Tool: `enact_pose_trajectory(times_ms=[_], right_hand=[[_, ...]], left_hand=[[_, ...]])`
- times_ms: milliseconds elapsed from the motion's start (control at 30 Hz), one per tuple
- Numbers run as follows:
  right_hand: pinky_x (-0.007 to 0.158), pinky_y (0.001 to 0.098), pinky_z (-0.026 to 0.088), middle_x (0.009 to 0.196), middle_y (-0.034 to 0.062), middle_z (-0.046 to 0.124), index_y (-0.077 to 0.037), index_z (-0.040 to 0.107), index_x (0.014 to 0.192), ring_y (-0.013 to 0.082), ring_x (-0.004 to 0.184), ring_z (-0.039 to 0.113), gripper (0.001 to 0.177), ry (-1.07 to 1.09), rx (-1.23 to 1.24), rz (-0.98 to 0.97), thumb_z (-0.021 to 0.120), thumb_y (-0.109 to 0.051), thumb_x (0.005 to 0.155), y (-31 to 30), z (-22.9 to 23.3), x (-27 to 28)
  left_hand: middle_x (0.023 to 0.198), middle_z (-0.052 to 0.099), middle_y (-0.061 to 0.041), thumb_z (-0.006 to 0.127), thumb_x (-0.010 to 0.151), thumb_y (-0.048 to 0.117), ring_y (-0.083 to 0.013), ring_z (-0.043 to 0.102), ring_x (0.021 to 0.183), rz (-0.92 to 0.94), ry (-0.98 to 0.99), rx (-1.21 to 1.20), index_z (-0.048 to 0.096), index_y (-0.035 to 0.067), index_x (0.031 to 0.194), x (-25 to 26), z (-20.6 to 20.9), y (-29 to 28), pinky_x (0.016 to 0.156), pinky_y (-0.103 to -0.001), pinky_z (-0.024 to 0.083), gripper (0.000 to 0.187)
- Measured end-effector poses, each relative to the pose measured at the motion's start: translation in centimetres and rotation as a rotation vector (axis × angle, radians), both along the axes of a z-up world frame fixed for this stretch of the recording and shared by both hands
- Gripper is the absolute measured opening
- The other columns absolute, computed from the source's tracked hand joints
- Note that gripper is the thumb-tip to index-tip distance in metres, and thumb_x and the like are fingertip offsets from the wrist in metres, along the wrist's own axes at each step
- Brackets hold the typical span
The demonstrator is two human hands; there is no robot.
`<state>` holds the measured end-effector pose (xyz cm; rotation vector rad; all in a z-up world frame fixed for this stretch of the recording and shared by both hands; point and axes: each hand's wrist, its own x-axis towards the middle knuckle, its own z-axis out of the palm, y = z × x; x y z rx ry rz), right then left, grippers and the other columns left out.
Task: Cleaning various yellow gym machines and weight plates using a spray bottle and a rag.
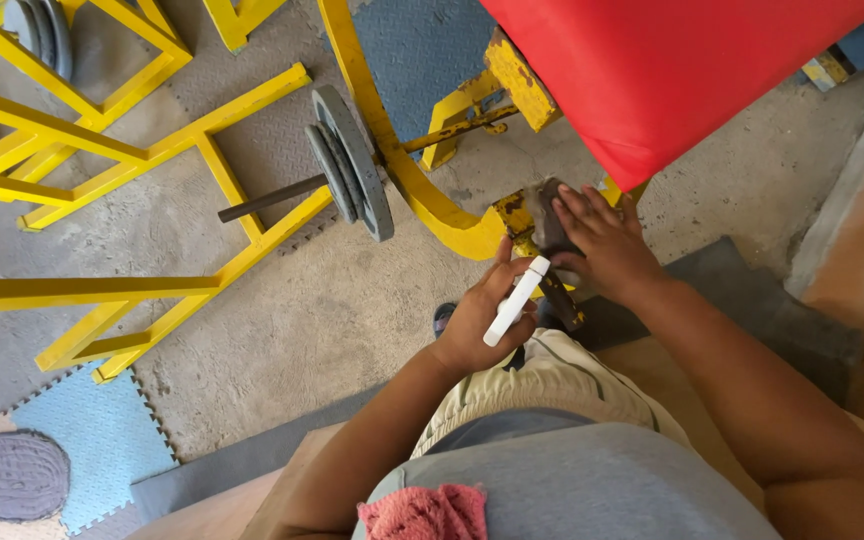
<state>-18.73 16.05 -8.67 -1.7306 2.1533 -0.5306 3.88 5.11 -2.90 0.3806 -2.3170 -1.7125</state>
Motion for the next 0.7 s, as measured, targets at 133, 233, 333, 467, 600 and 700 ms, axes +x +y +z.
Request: enact_pose_trajectory(times_ms=[133,233,333,467,600,700], right_hand=[[0.118,0.0641,0.011,0.166,0.0173,0.014,-0.003,0.023,0.157,0.0419,0.153,0.009,0.089,0.236,0.156,0.039,0.065,-0.025,0.081,0.9,-0.3,1.3],[0.119,0.0651,0.013,0.166,0.0207,0.016,0.002,0.027,0.154,0.0456,0.153,0.012,0.084,0.317,0.107,0.069,0.064,-0.021,0.082,0.6,-0.9,1.7],[0.121,0.0626,0.020,0.166,0.0194,0.029,0.004,0.036,0.154,0.0426,0.152,0.023,0.072,0.382,-0.019,0.033,0.064,-0.018,0.091,0.2,-3.8,1.5],[0.119,0.0518,0.035,0.155,0.0131,0.051,-0.001,0.048,0.149,0.0335,0.143,0.043,0.064,0.240,0.018,-0.071,0.067,-0.011,0.088,-2.3,-2.0,0.0],[0.108,0.0462,0.045,0.141,0.0164,0.060,-0.007,0.054,0.144,0.0346,0.129,0.056,0.067,-0.131,-0.001,-0.074,0.064,-0.004,0.077,-1.8,-0.5,-2.6],[0.094,0.0428,0.052,0.127,0.0215,0.066,-0.007,0.053,0.147,0.0347,0.113,0.065,0.071,-0.318,-0.103,-0.102,0.063,0.000,0.077,0.1,3.1,-3.7]], left_hand=[[0.116,0.069,-0.019,0.069,0.085,0.007,-0.0282,0.075,0.109,0.020,0.022,-0.003,0.046,0.009,0.148,0.1,0.0,-0.2,0.112,-0.040,0.052,0.067],[0.102,0.071,-0.017,0.069,0.085,0.007,-0.0282,0.076,0.108,0.003,0.010,-0.007,0.047,0.007,0.148,0.2,0.1,-0.2,0.121,-0.042,0.043,0.066],[0.106,0.069,-0.017,0.069,0.085,0.006,-0.0293,0.077,0.106,-0.004,0.044,-0.026,0.048,0.006,0.147,-0.1,0.4,0.1,0.124,-0.042,0.040,0.065],[0.098,0.071,-0.019,0.067,0.085,0.005,-0.0332,0.079,0.101,-0.011,-0.100,-0.014,0.048,0.006,0.145,-0.7,2.6,0.3,0.137,-0.044,0.022,0.063],[0.161,0.032,-0.023,0.067,0.082,0.011,-0.0376,0.066,0.121,0.052,-0.296,0.014,0.045,0.011,0.147,-0.6,2.2,0.5,0.103,-0.041,0.054,0.069],[0.155,0.048,-0.026,0.068,0.083,0.006,-0.0475,0.037,0.151,0.067,-0.127,-0.172,0.044,0.008,0.147,-0.5,1.9,-0.1,0.105,-0.044,0.050,0.068]])
